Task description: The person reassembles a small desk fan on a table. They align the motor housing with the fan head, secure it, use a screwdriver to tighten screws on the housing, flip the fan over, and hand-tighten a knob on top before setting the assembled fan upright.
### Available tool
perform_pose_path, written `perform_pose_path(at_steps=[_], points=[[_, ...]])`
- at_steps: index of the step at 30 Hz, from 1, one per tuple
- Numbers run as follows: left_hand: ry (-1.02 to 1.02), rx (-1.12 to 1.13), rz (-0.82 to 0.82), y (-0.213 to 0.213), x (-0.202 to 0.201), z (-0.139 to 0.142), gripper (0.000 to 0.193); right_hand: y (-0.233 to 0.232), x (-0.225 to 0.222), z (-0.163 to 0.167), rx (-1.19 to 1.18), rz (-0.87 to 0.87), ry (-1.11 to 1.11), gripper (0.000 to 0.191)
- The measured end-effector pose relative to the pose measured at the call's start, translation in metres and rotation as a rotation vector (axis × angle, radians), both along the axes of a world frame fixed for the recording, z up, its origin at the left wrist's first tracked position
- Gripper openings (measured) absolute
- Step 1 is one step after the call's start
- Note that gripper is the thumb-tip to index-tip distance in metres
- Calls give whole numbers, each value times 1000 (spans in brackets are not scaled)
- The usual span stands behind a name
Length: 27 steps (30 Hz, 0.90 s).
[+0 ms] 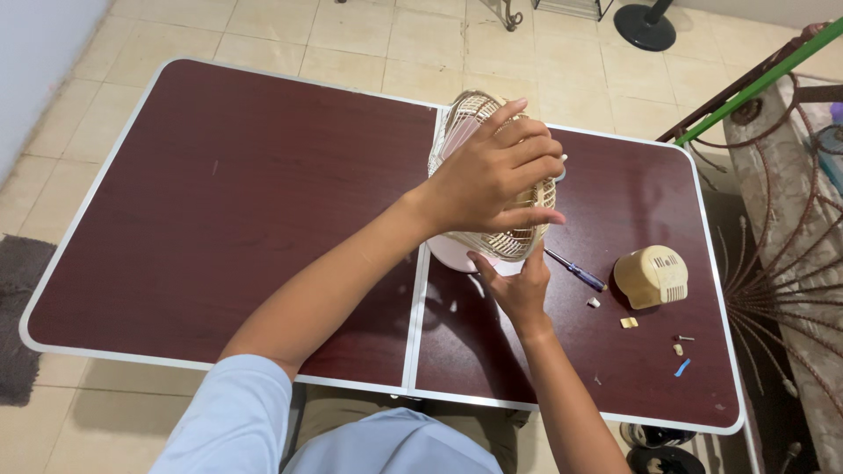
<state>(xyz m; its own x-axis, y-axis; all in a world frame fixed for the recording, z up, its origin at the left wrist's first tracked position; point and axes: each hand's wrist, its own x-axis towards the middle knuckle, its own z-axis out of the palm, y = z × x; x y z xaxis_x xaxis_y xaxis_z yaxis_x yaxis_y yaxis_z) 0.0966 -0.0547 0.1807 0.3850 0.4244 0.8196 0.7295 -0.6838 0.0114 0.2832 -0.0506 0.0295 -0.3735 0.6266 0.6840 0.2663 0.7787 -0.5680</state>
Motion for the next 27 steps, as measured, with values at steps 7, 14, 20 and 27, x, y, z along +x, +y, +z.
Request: perform_pose_path(at_steps=[7,14,20,27], points=[[19,-7,30,5,2,-2,43,2,0,4,69,-31,15,66],[22,-9,-18,8,0,-2,43,7,2,3,170,-29,-38,60],[19,10,-27,9,-1,0,40,9,3,-2,137,-66,-69,59],[34,32,21,8,2,-1,45,1,-5,1,23,6,47,78]])
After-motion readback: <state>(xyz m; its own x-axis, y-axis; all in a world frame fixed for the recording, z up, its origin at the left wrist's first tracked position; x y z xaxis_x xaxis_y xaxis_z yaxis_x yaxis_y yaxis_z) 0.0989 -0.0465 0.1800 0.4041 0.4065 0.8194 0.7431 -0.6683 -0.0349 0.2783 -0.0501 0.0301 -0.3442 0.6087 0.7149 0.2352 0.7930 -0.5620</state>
